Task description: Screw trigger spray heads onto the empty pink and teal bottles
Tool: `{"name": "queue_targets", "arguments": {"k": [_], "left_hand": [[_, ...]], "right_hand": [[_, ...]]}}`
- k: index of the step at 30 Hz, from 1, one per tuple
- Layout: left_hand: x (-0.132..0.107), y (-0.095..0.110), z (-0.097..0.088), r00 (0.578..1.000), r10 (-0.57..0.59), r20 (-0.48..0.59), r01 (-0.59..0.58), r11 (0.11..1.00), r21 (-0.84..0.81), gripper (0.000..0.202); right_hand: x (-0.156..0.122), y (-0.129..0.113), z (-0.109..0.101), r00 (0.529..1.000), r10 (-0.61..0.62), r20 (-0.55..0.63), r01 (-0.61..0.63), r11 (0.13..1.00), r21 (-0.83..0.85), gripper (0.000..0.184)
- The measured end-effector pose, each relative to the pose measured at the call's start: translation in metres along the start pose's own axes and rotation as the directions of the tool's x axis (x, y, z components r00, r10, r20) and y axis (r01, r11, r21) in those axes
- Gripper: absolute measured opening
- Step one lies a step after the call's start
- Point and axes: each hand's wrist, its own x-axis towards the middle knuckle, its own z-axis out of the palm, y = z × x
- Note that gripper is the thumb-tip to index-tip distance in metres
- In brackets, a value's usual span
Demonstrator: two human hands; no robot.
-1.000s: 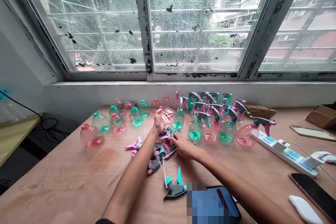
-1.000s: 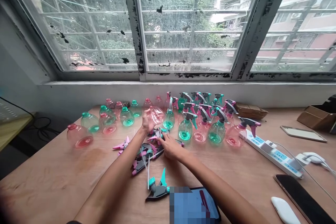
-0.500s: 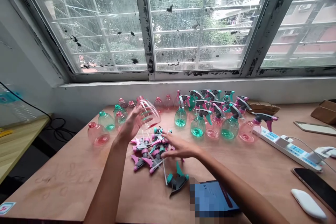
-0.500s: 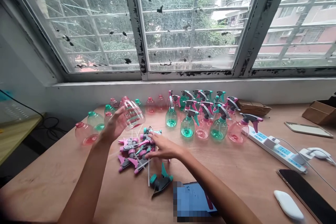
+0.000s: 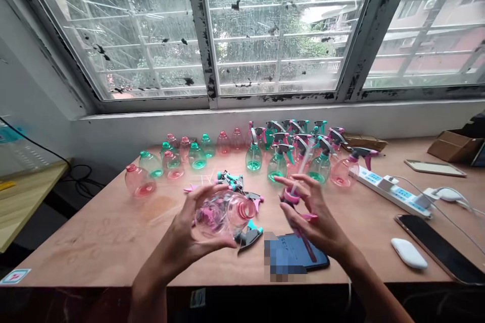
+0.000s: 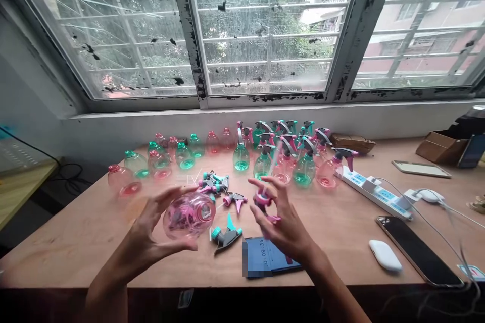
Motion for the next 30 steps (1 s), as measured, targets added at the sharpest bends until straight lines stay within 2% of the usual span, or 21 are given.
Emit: {"name": "queue_targets", "arguments": {"k": [3,7,9,14,17,22,27,30], "left_hand": [[-0.003,0.005,0.005,0.996,0.089,0.012,-0.09,0.985,0.15,0.077],[-0.003,0.002,0.004,0.967,0.255,-0.027,-0.237,0.93,0.281,0.075],[-0.003,0.002,0.003,0.96,0.28,-0.014,-0.26,0.91,0.322,0.073],[-0.004,0.011,0.006,0.939,0.338,0.06,-0.336,0.868,0.366,0.074],[-0.006,0.019,0.014,0.924,0.367,0.107,-0.379,0.848,0.37,0.073],[-0.006,0.025,0.035,0.912,0.369,0.176,-0.409,0.826,0.388,0.067],[-0.002,0.012,0.04,0.935,0.331,0.125,-0.353,0.843,0.406,0.067],[0.0,0.004,0.041,0.935,0.347,0.069,-0.345,0.847,0.405,0.068]], "right_hand": [[-0.037,-0.018,-0.037,0.997,0.022,0.075,-0.006,0.976,-0.217,0.037],[-0.076,-0.031,-0.076,0.986,0.118,0.115,-0.065,0.92,-0.385,0.031],[-0.088,-0.036,-0.083,0.983,0.089,0.159,-0.008,0.891,-0.453,0.03],[-0.091,-0.049,-0.081,0.945,0.038,0.325,0.157,0.82,-0.551,0.033],[-0.085,-0.049,-0.076,0.933,0.066,0.355,0.161,0.803,-0.574,0.034],[-0.078,-0.042,-0.068,0.913,0.109,0.392,0.128,0.838,-0.531,0.032],[-0.075,-0.026,-0.078,0.952,0.075,0.298,0.097,0.847,-0.523,0.027],[-0.07,-0.016,-0.084,0.947,0.078,0.313,0.1,0.851,-0.515,0.026]]}}
